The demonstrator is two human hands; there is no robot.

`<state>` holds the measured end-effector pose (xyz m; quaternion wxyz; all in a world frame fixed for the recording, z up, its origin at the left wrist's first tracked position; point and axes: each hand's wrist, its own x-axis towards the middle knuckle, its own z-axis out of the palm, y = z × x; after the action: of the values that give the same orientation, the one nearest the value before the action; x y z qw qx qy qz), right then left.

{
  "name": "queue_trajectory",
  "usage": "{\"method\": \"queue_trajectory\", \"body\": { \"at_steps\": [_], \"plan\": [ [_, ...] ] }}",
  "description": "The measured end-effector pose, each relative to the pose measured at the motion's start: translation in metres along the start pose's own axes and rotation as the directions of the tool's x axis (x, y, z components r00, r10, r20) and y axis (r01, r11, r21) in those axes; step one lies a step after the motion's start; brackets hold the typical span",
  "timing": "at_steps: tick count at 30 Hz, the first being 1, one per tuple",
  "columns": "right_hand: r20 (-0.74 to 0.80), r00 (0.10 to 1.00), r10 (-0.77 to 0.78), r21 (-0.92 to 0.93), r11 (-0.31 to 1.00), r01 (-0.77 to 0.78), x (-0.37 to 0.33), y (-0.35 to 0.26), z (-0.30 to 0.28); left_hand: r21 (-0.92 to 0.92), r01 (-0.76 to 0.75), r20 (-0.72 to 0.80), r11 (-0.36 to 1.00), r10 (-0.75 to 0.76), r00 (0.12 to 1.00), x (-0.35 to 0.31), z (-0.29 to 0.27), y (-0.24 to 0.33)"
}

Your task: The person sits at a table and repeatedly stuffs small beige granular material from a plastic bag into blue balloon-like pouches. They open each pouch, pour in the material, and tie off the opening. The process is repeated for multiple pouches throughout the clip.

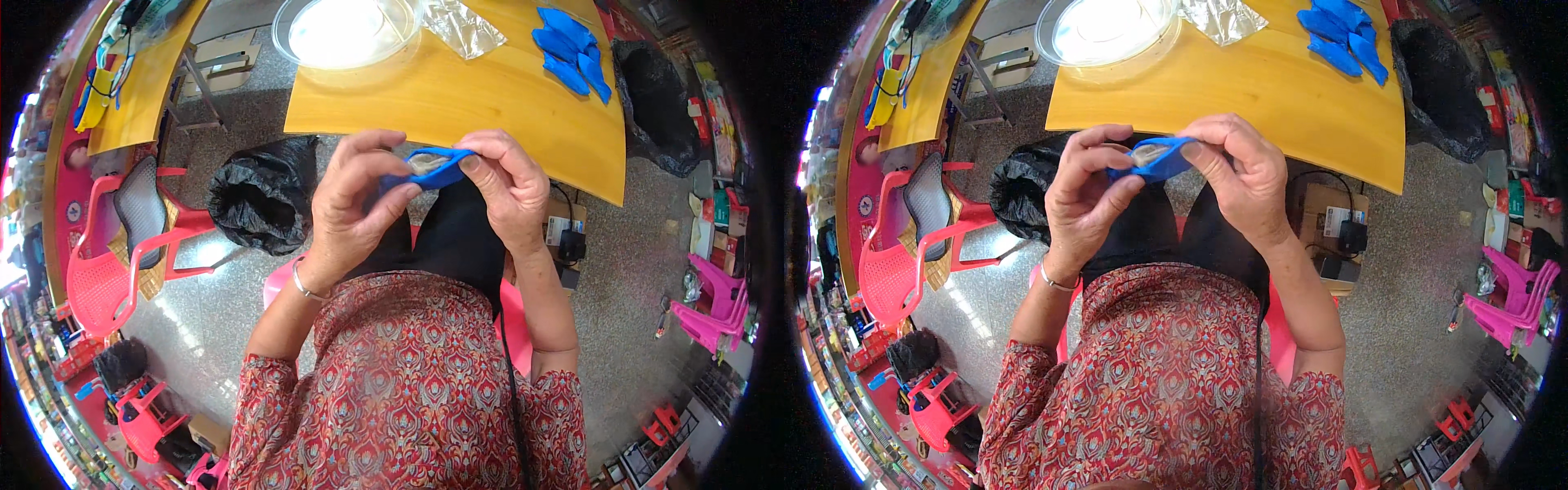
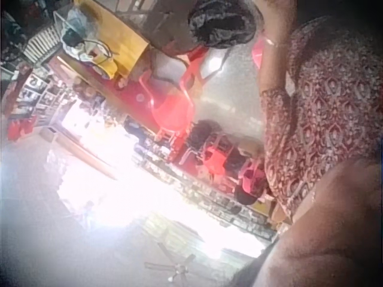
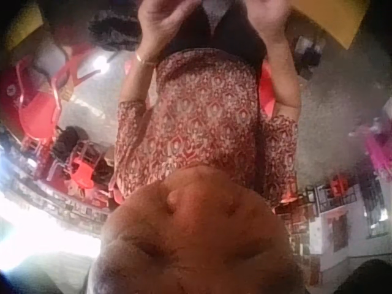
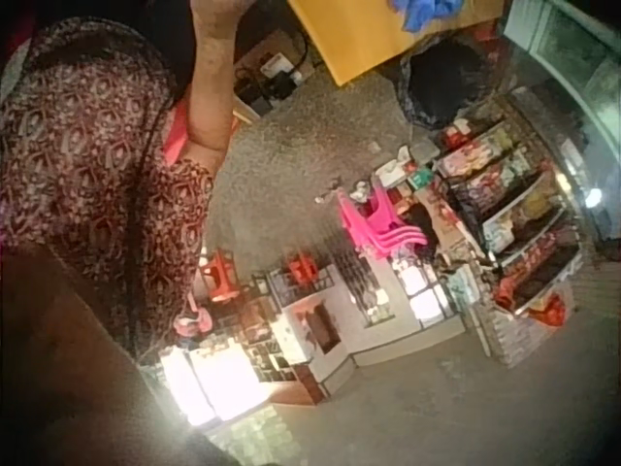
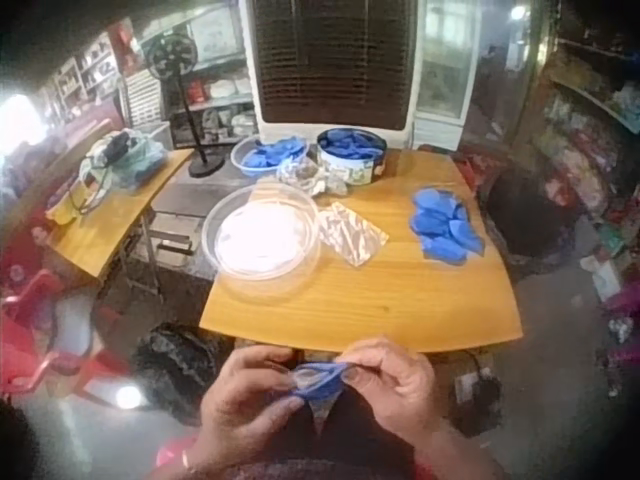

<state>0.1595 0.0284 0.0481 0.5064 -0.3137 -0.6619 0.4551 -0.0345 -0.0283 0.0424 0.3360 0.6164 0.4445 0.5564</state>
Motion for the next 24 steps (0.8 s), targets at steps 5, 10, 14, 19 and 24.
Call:
{"method": "queue_trajectory", "body": {
  "at_steps": [5, 10, 14, 19, 24],
  "plan": [
    [0.035, 0.986, -0.161, -0.190, 0.968, 0.165, 0.003, -0.011, 0.000, 0.139, -0.001, 0.071, 0.990, -0.009, 0.997, 0.001, 0.011, 0.015],
    [0.010, 0.995, -0.102, -0.199, 0.975, 0.102, -0.003, -0.006, -0.006, 0.169, 0.007, 0.114, 0.986, -0.027, 0.993, 0.006, 0.002, 0.007],
    [-0.002, 0.999, -0.038, -0.184, 0.982, 0.037, -0.009, -0.002, -0.004, 0.093, 0.088, 0.147, 0.992, -0.101, 0.984, 0.008, -0.001, 0.011],
    [0.041, 0.997, -0.063, -0.233, 0.970, 0.071, -0.011, -0.007, -0.005, 0.041, 0.085, 0.069, 0.996, -0.088, 0.994, 0.007, 0.000, 0.014],
    [0.096, 0.990, -0.099, -0.308, 0.943, 0.124, -0.005, -0.016, -0.009, -0.107, 0.071, 0.005, 0.992, -0.071, 0.997, 0.010, 0.012, 0.016]
  ]
}}
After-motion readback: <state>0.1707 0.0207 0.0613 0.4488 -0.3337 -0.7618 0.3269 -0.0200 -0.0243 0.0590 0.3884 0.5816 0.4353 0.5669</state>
